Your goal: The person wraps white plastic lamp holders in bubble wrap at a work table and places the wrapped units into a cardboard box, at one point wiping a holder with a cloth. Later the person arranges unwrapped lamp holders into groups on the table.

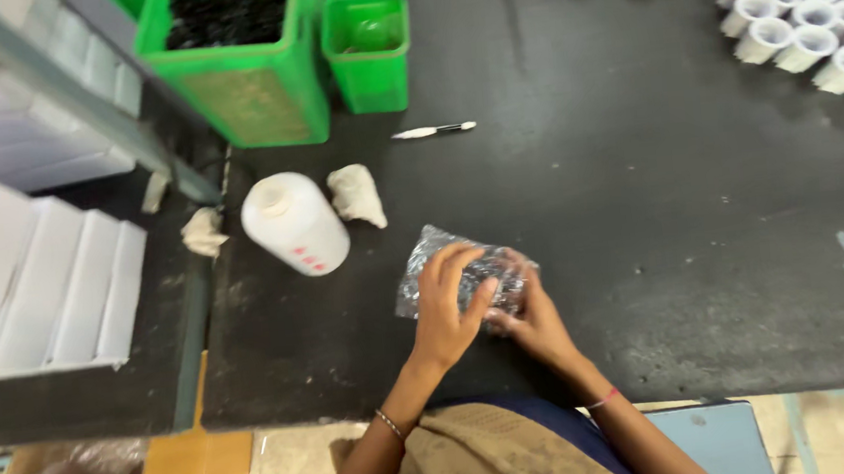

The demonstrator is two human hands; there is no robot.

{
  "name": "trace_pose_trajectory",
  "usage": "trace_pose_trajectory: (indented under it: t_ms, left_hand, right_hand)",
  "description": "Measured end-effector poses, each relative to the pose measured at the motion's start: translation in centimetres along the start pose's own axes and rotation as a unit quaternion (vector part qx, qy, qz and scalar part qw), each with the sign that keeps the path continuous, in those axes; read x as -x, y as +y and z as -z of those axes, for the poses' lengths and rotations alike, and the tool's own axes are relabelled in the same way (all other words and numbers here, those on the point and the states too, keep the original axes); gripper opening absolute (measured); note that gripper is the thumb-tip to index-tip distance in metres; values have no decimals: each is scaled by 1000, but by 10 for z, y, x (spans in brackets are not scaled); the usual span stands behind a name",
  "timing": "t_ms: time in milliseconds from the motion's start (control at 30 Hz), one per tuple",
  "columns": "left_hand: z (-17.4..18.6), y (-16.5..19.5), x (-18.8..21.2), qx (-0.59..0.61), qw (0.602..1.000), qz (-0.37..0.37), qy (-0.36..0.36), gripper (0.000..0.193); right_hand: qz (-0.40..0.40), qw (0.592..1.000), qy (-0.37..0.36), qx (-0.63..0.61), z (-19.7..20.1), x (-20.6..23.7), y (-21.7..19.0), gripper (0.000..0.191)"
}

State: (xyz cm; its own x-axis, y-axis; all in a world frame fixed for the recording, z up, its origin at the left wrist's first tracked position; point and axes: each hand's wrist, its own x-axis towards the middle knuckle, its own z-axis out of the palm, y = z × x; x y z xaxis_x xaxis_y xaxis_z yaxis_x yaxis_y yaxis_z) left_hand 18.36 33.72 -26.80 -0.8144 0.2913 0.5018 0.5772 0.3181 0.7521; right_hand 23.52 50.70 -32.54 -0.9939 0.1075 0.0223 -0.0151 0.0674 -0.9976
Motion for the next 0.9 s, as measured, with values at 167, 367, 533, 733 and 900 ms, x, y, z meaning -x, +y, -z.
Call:
trace_pose_trajectory:
  t_ms: [167, 367, 533, 733, 900]
  left_hand:
    - [-29, -13, 27, -23, 997, 5, -75, 55]
    - [-36, -21, 41, -48, 996, -10, -71, 62]
    - [-38, -22, 47, -129, 990, -58, -23, 60]
    - [-48, -24, 50, -173, 983, -53, -23, 38]
    - [-48, -23, 52, -166, 985, -48, -30, 31]
  right_hand:
    - [36, 996, -2, 81, -7, -3, 15, 88]
    - [108, 991, -11, 77, 1, 9, 3, 85]
    - [46, 998, -50, 13, -1, 6, -7, 84]
    - [96, 992, -29, 77, 2, 3, -6, 81]
    - [79, 995, -32, 54, 2, 5, -2, 76]
